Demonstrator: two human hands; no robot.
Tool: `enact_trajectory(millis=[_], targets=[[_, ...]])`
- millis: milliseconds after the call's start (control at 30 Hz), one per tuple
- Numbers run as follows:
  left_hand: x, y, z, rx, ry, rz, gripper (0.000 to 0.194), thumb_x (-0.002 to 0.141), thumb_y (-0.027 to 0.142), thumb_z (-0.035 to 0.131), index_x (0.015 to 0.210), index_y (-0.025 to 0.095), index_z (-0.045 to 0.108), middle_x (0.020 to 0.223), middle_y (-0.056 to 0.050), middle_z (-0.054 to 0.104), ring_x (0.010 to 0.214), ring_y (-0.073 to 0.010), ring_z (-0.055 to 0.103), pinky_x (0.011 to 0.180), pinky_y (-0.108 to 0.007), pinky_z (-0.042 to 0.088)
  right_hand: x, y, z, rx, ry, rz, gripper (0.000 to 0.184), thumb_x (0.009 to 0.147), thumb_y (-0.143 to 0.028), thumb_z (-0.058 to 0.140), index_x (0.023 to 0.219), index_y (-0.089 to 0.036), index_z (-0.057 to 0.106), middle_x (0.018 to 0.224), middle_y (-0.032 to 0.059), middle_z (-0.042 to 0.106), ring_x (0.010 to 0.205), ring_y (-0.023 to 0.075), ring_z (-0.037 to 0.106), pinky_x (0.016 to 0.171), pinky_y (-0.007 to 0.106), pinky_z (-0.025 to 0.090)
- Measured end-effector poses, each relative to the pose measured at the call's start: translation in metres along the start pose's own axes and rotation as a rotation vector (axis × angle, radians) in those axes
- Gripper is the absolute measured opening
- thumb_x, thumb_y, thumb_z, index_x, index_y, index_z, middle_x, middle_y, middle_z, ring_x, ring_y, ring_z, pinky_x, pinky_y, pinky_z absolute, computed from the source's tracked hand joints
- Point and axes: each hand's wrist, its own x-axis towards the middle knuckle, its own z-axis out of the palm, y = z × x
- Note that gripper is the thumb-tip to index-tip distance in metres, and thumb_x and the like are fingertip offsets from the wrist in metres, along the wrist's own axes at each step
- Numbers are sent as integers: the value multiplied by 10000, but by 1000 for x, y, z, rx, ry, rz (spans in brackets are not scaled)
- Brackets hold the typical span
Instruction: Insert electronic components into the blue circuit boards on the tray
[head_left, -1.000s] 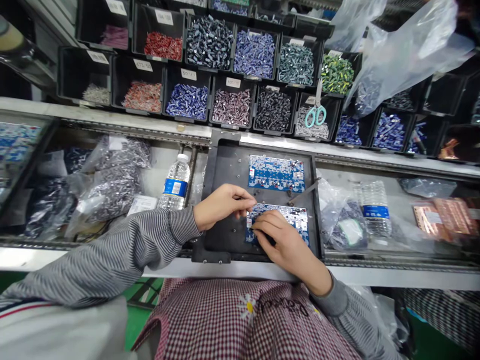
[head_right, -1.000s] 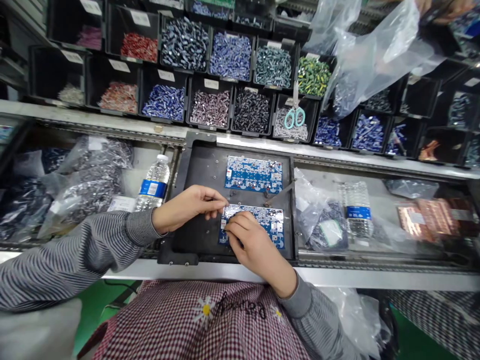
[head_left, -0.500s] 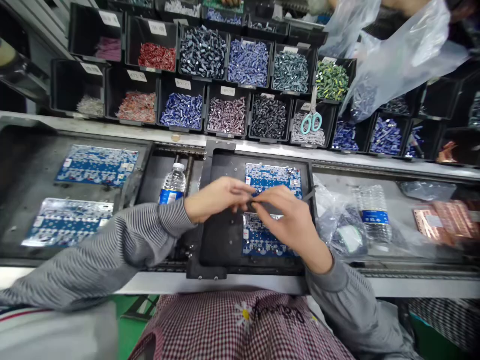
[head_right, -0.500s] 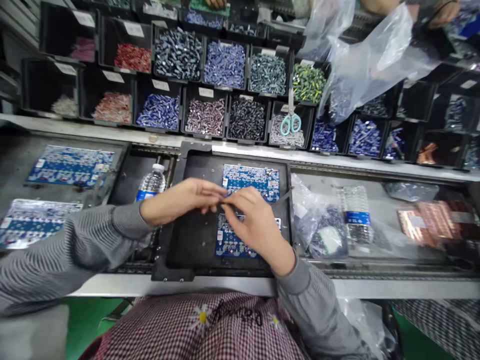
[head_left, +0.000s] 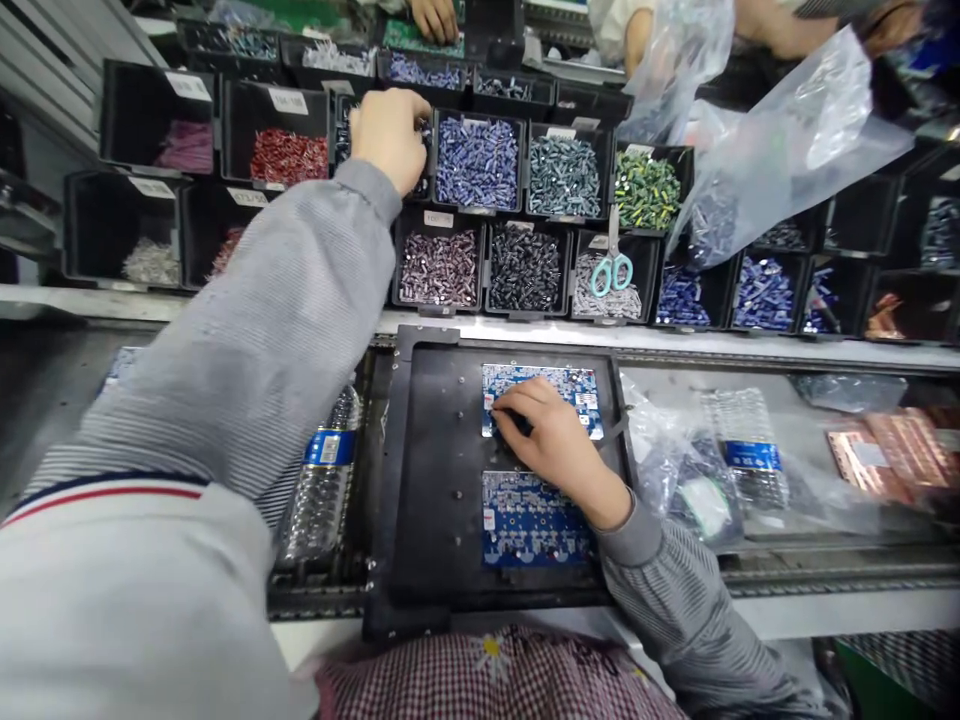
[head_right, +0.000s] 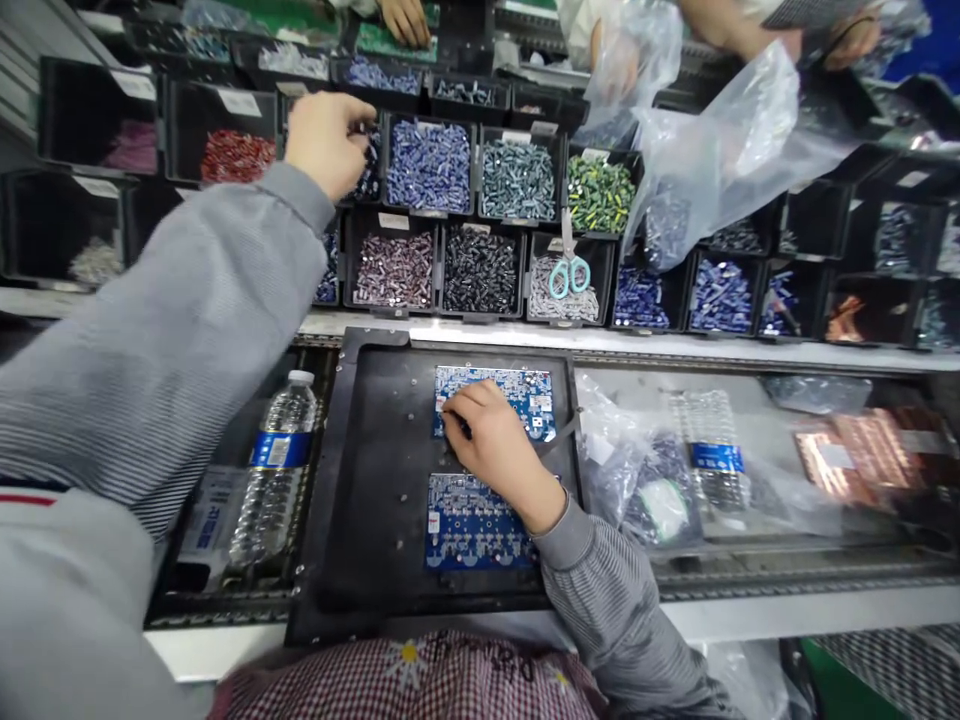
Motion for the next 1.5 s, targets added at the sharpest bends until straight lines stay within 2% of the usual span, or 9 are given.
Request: enact_trajectory(millis=[133,233,367,667,833,1000,1133,1367,1500], targets=[[-41,-35,-28,107,157,27,482,832,152,603,1301,103,503,1297,-60,528,1213,-221,401,1038,-363,248,0,3,3,-15,-5,-1,144,857,-122,496,870,-178,628,839,67,630,865,214,530,797,380,457],[-71,-75,-52,5,275,-188,456,858,127,539,1294,36,442,1171,-51,601,921,-113,526,861,-265,417,-1,8,4,-11,1,-48,146,860,-134,508,876,-175,648,841,66,632,863,209,532,796,377,460],[-100,-118,-65,186,128,-349,341,798,244,632,1086,62,606,1032,-10,654,881,-133,503,892,-271,397,-2,-3,-3,14,45,-98,155,877,-191,523,938,-203,665,884,59,643,871,202,547,802,385,459],[-115,-122,-68,338,56,-330,336,732,533,583,881,239,649,882,50,659,873,-204,494,760,-287,345,-5,-105,32,-107,-246,-476,264,940,-373,446,856,-213,638,997,9,664,1180,196,422,910,381,324],[-114,-111,-76,427,47,-395,402,776,485,457,1097,288,598,961,11,683,952,-270,504,776,-331,354,-33,-74,9,-131,-191,-372,354,923,-436,460,742,-191,641,836,9,665,1070,204,482,848,373,326],[-106,-116,-85,489,-192,-424,610,708,474,471,1311,396,423,621,50,676,1048,-338,459,756,-341,345,-79,-23,-54,-232,-108,-45,303,908,-346,521,663,-192,612,702,-1,624,951,181,540,803,348,342],[-104,-119,-86,483,-135,-445,626,701,462,495,1319,389,435,598,71,673,996,-329,481,710,-325,350,-85,-17,-71,-468,40,139,352,914,-309,502,596,-187,592,624,25,584,756,200,530,782,420,327],[-108,-115,-79,257,167,-315,260,771,252,569,965,123,687,910,-34,696,943,-228,543,868,-305,375,-17,-129,67,-53,-286,-671,194,934,-349,472,1000,-232,612,1037,6,647,997,157,513,798,324,350],[-124,-123,-88,164,213,-332,217,776,266,627,914,114,698,829,-40,697,807,-177,609,757,-249,440,-15,-165,132,-14,-449,-725,343,928,-444,446,1086,-165,569,1068,28,653,1013,167,531,849,345,367]])
